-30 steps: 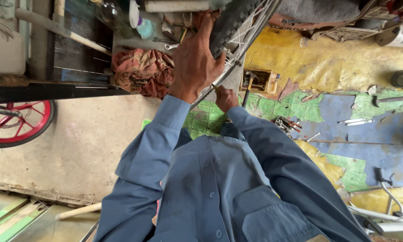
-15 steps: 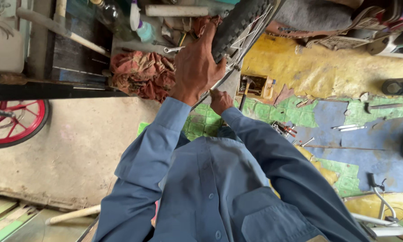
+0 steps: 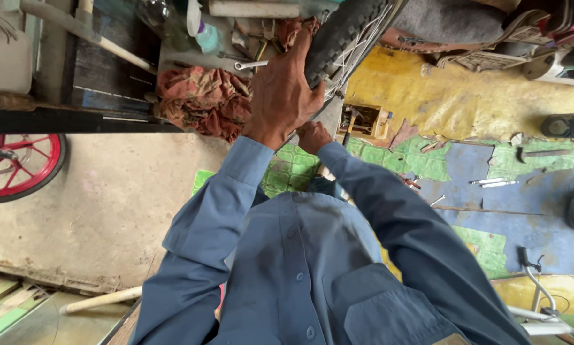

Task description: The person uses a small tool to scrape or clean the rim of a bicycle wheel while holding it steady with the other hand. The wheel is positioned vertically on a workbench in a cluttered workshop.

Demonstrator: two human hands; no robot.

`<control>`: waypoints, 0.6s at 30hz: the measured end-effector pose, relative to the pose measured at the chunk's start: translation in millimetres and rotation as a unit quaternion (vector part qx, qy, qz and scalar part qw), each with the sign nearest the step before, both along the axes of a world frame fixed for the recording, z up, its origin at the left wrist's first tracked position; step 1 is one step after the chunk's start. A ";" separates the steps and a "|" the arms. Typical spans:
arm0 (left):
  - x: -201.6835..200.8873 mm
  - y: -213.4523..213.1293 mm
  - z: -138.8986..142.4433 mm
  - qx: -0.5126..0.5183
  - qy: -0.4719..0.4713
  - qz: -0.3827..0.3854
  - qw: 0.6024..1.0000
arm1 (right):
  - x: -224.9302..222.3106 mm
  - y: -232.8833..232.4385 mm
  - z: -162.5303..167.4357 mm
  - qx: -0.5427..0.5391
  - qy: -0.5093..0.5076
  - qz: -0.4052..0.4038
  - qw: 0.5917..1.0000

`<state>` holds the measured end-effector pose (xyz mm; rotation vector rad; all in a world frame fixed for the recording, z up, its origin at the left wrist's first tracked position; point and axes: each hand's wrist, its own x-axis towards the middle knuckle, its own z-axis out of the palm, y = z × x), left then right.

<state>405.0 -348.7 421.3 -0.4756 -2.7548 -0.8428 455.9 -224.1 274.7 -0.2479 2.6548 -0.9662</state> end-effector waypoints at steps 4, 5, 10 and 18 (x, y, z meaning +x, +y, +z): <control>-0.8 4.3 6.2 0.005 -0.054 -0.002 0.999 | -2.5 5.4 7.1 0.026 0.024 0.010 0.999; -2.4 3.7 7.7 0.004 -0.113 -0.001 0.994 | -1.3 5.0 9.0 0.029 0.013 0.004 0.999; -2.9 6.2 11.9 0.016 -0.016 0.000 1.000 | 8.4 6.6 17.2 0.005 -0.035 -0.008 0.999; -1.6 9.5 13.4 0.004 -0.016 -0.011 1.000 | -7.1 2.9 10.8 0.098 -0.011 0.026 0.995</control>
